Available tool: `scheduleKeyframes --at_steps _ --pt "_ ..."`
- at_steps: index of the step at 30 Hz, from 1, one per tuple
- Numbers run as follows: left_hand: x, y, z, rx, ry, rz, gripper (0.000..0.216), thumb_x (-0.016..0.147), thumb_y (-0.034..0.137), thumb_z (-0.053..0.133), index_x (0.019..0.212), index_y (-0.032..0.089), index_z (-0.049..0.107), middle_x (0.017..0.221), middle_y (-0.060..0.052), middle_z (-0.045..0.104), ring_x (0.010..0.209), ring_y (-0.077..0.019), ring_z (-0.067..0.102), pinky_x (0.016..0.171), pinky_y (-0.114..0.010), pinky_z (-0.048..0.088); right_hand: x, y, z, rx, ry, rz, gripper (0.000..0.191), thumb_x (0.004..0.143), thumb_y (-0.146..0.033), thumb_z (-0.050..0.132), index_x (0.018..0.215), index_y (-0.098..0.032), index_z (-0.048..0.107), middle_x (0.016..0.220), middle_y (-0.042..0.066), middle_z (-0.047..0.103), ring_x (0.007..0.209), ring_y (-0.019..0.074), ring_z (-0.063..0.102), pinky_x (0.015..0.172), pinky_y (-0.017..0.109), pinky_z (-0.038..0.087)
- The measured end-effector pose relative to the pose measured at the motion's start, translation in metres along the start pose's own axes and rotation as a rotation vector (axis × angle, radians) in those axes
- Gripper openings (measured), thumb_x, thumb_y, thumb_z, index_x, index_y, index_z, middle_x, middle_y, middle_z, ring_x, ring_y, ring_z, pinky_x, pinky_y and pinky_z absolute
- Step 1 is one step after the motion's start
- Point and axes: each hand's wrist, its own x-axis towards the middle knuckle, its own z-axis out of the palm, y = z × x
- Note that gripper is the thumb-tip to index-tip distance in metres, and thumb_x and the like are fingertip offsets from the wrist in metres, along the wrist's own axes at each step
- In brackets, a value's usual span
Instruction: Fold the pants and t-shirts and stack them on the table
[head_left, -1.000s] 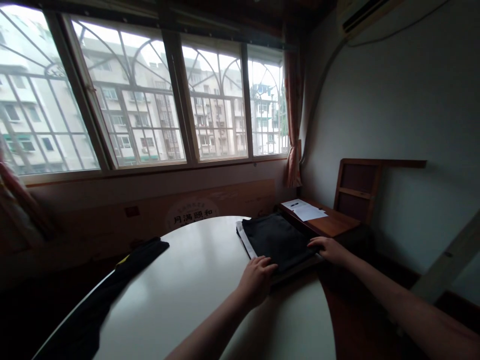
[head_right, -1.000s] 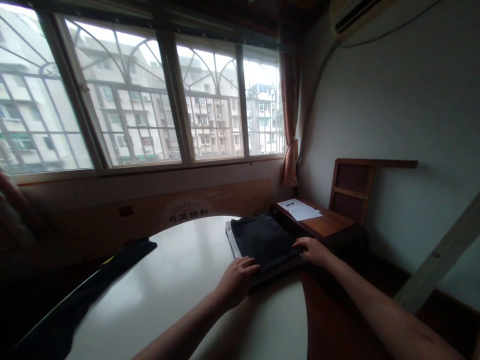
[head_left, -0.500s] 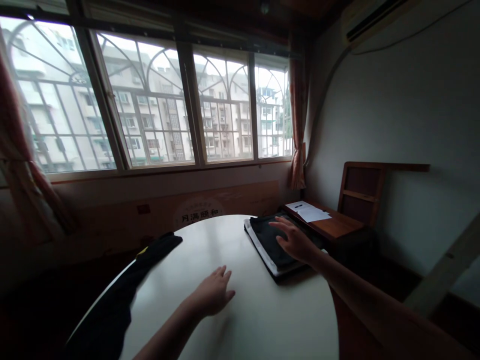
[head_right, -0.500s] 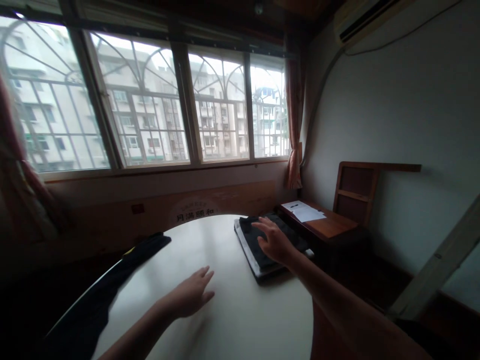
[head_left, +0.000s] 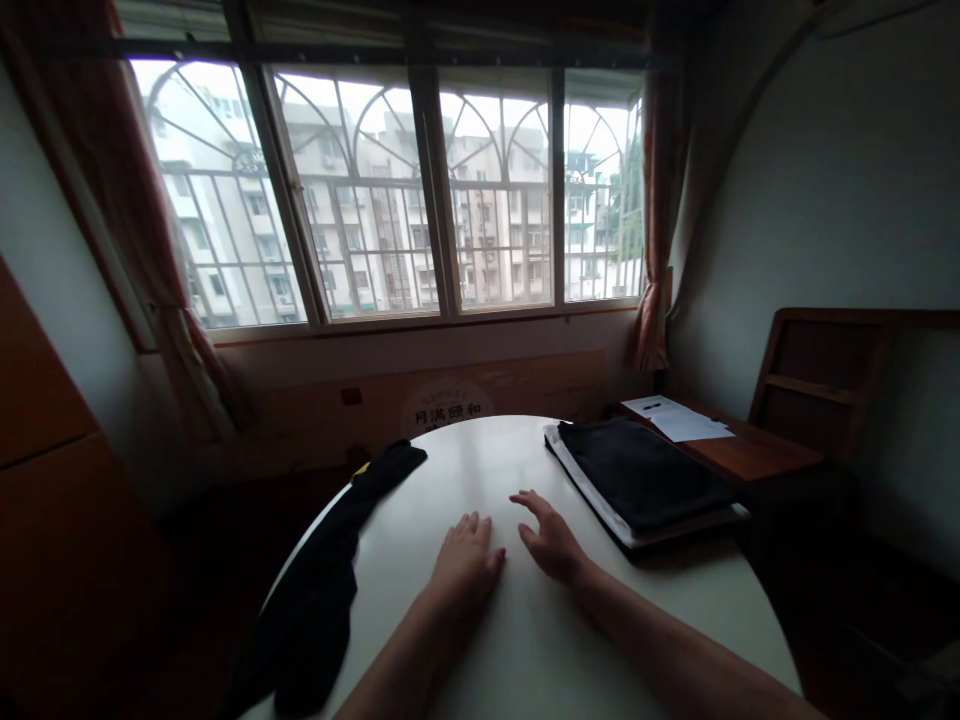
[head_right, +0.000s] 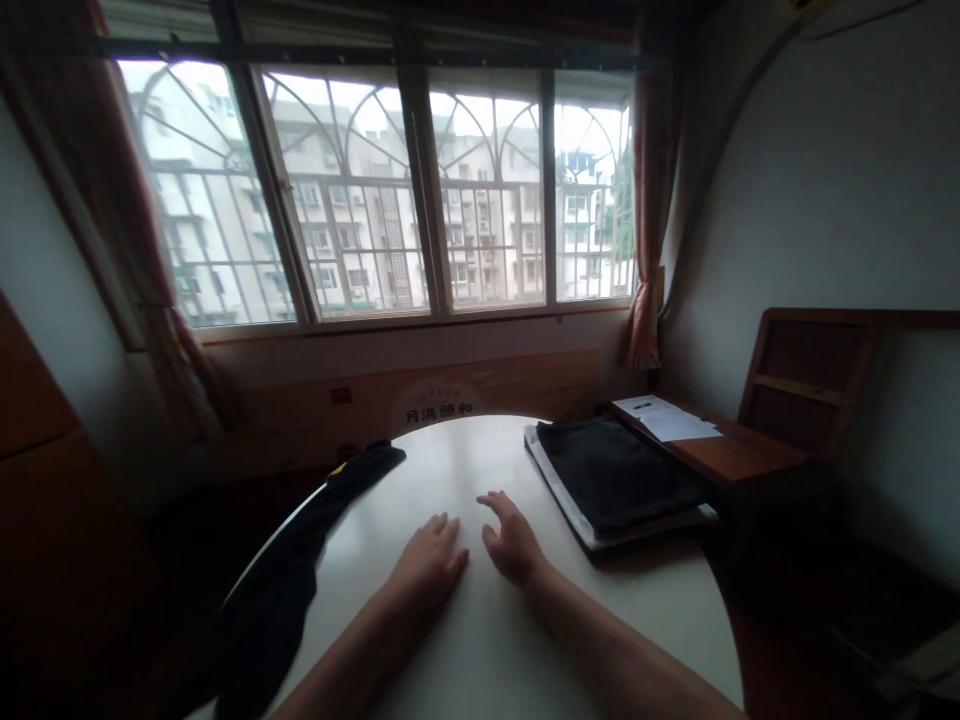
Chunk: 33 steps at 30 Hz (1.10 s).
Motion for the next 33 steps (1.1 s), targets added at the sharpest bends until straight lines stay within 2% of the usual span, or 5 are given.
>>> scheduleKeyframes --at_steps 10,15,21,30,33 --pt "-0.01 -0.124 -0.043 -0.014 0.324 -0.742 0.066 0.094 0.042 0.04 0.153 0.012 0.034 0.16 -0.022 0.033 0.149 -0.0389 0.025 0.112 -0.067 0.027 -0.008 0.002 -0.006 0.076 -0.017 0.012 0.046 0.079 -0.018 0.053 0.122 -0.021 0.068 0.133 0.007 0.065 0.132 0.0245 0.055 0.12 0.047 0.035" --pt "-0.015 -0.148 -0.044 -0.073 0.238 -0.87 0.058 0.089 0.041 0.049 0.139 0.011 0.048 0.148 -0.025 0.046 0.136 -0.0394 0.042 0.103 -0.059 0.038 -0.009 0.005 -0.01 0.081 -0.022 0.056 0.045 0.082 -0.024 0.052 0.124 -0.021 0.067 0.133 0.008 0.065 0.128 0.0247 0.058 0.116 0.046 0.04" --pt "-0.015 -0.106 -0.048 0.027 0.126 -0.65 0.044 0.092 0.012 0.03 0.128 0.01 0.056 0.134 -0.023 0.056 0.123 -0.0368 0.052 0.091 -0.052 0.048 -0.009 0.002 -0.014 0.081 0.02 0.062 0.043 0.08 -0.024 0.051 0.119 -0.021 0.069 0.133 0.009 0.064 0.13 0.0261 0.056 0.11 0.046 0.046" --pt "-0.038 0.022 -0.038 -0.133 0.019 -0.038 0.04 0.083 0.032 0.059 0.118 0.014 0.065 0.118 -0.018 0.067 0.109 -0.0324 0.064 0.095 -0.04 0.05 -0.003 0.002 -0.016 0.144 0.009 0.12 0.045 0.078 -0.026 0.052 0.12 -0.02 0.067 0.13 0.01 0.065 0.124 0.0259 0.06 0.103 0.042 0.052" --pt "-0.056 0.046 -0.048 -0.454 -0.265 0.27 0.037 0.08 0.039 0.065 0.111 0.02 0.07 0.107 -0.01 0.072 0.095 -0.0292 0.068 0.084 -0.039 0.054 0.001 0.004 -0.019 0.209 -0.024 0.159 0.045 0.081 -0.028 0.052 0.123 -0.018 0.064 0.126 0.012 0.067 0.109 0.0254 0.067 0.092 0.04 0.057"
